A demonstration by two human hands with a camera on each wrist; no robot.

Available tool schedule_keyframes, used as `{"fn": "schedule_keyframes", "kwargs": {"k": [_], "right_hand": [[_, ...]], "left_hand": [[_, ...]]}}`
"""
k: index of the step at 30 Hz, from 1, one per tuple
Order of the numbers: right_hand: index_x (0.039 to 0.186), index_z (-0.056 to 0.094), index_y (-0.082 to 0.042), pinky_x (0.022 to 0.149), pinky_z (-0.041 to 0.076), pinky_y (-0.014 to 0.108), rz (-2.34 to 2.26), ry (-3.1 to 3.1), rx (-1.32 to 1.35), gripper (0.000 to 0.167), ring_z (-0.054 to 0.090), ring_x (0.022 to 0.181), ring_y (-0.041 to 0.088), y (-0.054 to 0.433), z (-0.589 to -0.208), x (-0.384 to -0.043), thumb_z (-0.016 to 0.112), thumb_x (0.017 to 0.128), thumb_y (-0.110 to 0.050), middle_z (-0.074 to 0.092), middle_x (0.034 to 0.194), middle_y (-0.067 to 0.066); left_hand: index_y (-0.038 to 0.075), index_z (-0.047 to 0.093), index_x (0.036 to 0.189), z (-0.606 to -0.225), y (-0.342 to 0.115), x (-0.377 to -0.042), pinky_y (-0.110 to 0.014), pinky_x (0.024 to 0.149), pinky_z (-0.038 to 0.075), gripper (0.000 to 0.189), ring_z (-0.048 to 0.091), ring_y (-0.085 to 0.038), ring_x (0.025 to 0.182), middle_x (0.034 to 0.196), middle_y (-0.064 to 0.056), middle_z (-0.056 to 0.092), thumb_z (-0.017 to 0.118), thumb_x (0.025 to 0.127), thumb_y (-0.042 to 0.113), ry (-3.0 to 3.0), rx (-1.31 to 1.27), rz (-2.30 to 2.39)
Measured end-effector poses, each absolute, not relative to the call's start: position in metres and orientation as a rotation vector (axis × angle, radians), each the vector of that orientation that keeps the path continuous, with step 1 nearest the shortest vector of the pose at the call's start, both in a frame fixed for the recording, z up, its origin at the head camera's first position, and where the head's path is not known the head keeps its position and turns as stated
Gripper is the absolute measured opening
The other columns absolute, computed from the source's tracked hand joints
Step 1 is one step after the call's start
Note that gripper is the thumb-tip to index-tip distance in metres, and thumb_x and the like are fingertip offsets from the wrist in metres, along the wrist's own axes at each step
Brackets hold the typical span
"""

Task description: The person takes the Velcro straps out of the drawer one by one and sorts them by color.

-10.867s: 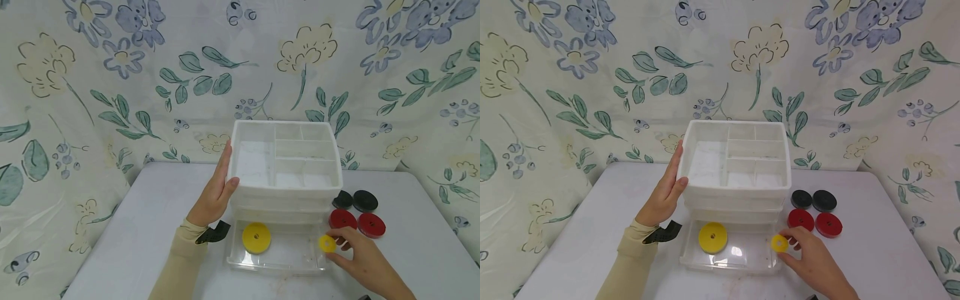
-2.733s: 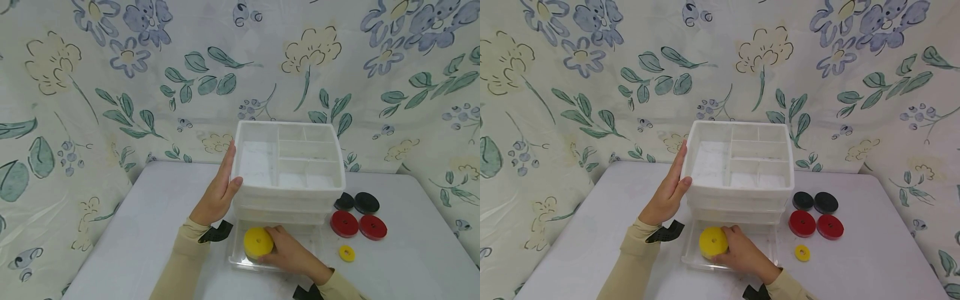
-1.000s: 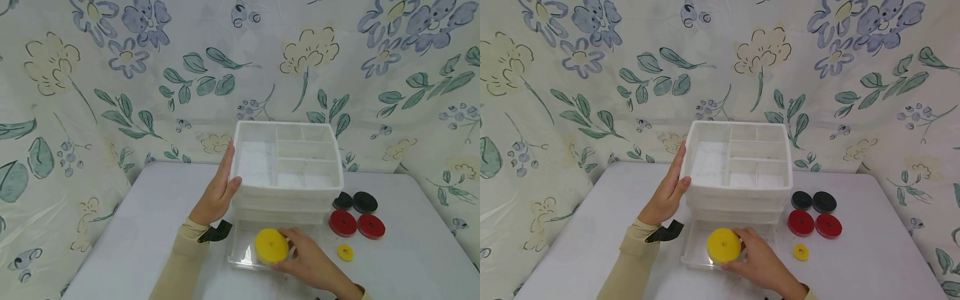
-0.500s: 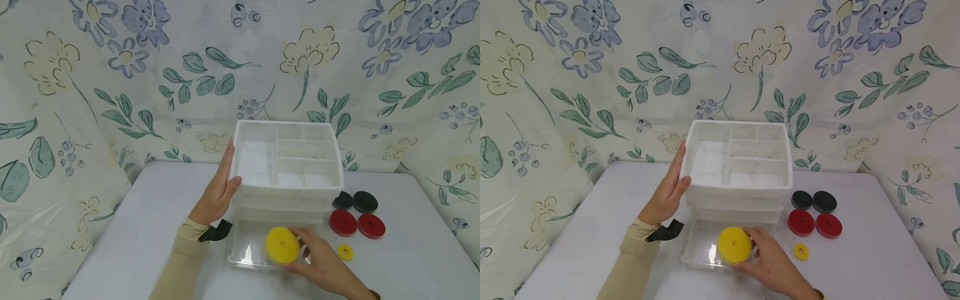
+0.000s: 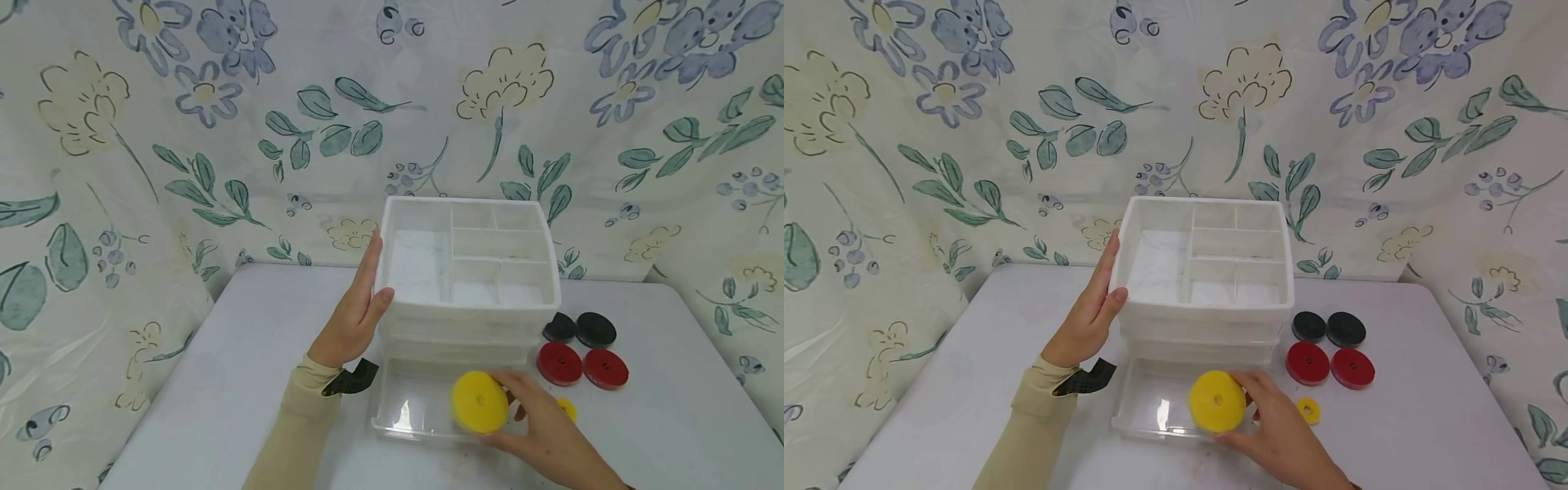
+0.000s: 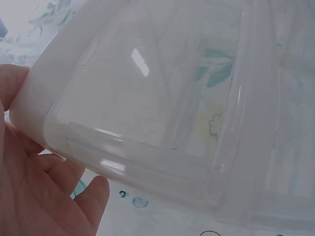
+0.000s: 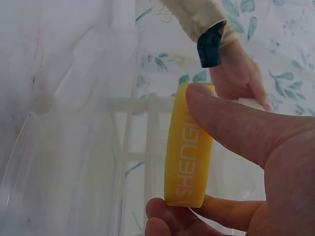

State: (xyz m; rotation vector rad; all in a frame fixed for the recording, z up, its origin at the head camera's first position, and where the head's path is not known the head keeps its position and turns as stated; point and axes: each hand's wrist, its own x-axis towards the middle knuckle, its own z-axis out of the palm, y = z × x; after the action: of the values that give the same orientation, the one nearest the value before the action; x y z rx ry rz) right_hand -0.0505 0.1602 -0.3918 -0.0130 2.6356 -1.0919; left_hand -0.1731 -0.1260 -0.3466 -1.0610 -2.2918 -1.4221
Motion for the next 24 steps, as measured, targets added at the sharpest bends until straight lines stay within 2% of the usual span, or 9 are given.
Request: {"fn": "schedule_keyframes", "kwargs": {"k": [18,24], "right_hand": [[0.143,0.054,-0.019,0.078,0.059,0.031,-0.977,2.681,0.035,0.094,0.054,0.088,0.017,0.192,-0.393,-0.046,0.093,0.063,-0.05,0.055,0.133,0.004],[0.144,0.052,-0.014,0.085,0.059,0.041,-0.925,2.71,0.031,0.097,0.055,0.094,0.018,0.204,-0.396,-0.047,0.092,0.064,-0.052,0.052,0.138,0.011]], "left_hand": [[0.008,-0.003,0.162,-0.347,-0.126,-0.174,-0.038,0.124,0.003,0.07,-0.003,-0.021,0.155,0.169,-0.008,-0.006,0.037,0.11,0.035,-2.286,-1.07,-1.423],[0.009,-0.003,0.162,-0.348,-0.126,-0.174,-0.038,0.124,0.003,0.07,-0.003,-0.021,0.155,0.169,-0.009,-0.005,0.036,0.11,0.036,-2.286,-1.07,-1.423]]}}
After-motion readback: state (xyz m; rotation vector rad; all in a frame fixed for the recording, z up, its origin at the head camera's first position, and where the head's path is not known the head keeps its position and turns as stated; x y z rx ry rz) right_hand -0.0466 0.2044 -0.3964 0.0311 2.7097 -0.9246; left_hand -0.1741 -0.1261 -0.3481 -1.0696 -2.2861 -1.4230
